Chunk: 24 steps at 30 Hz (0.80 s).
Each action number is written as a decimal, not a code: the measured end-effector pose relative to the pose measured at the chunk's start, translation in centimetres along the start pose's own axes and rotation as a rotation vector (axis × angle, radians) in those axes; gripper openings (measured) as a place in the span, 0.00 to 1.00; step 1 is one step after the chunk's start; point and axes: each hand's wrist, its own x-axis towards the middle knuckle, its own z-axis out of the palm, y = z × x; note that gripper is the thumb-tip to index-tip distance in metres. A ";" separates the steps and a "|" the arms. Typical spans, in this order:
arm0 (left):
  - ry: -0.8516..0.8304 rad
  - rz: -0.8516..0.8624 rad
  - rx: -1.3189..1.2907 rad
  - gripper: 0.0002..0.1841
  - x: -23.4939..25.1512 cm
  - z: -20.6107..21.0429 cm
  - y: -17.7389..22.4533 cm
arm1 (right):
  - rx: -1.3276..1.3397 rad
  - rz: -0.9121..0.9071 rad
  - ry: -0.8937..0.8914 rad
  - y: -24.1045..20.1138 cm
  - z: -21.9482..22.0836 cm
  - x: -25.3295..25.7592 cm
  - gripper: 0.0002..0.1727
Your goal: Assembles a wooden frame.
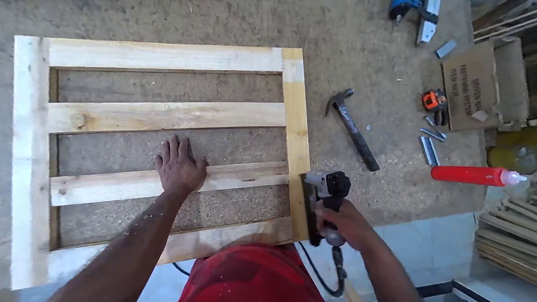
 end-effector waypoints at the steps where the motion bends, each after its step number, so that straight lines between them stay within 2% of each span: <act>1: -0.001 -0.014 0.000 0.44 0.1 0.0 0.1 | 0.114 -0.009 -0.027 -0.4 1.1 0.1 0.16; 4: 0.010 -0.024 0.015 0.44 0.1 -0.1 0.3 | 0.161 0.013 0.087 -1.4 4.1 1.5 0.10; 8: -0.031 -0.023 0.049 0.45 0.1 -0.4 0.6 | -0.033 0.028 0.242 -1.9 5.4 3.9 0.13; 19: -0.070 -0.023 0.037 0.47 0.4 -0.5 0.5 | -0.265 0.078 0.270 -3.0 6.4 5.1 0.13; 24: -0.072 -0.024 0.017 0.46 0.4 -0.5 0.5 | -0.267 0.067 0.251 -2.5 6.6 4.9 0.15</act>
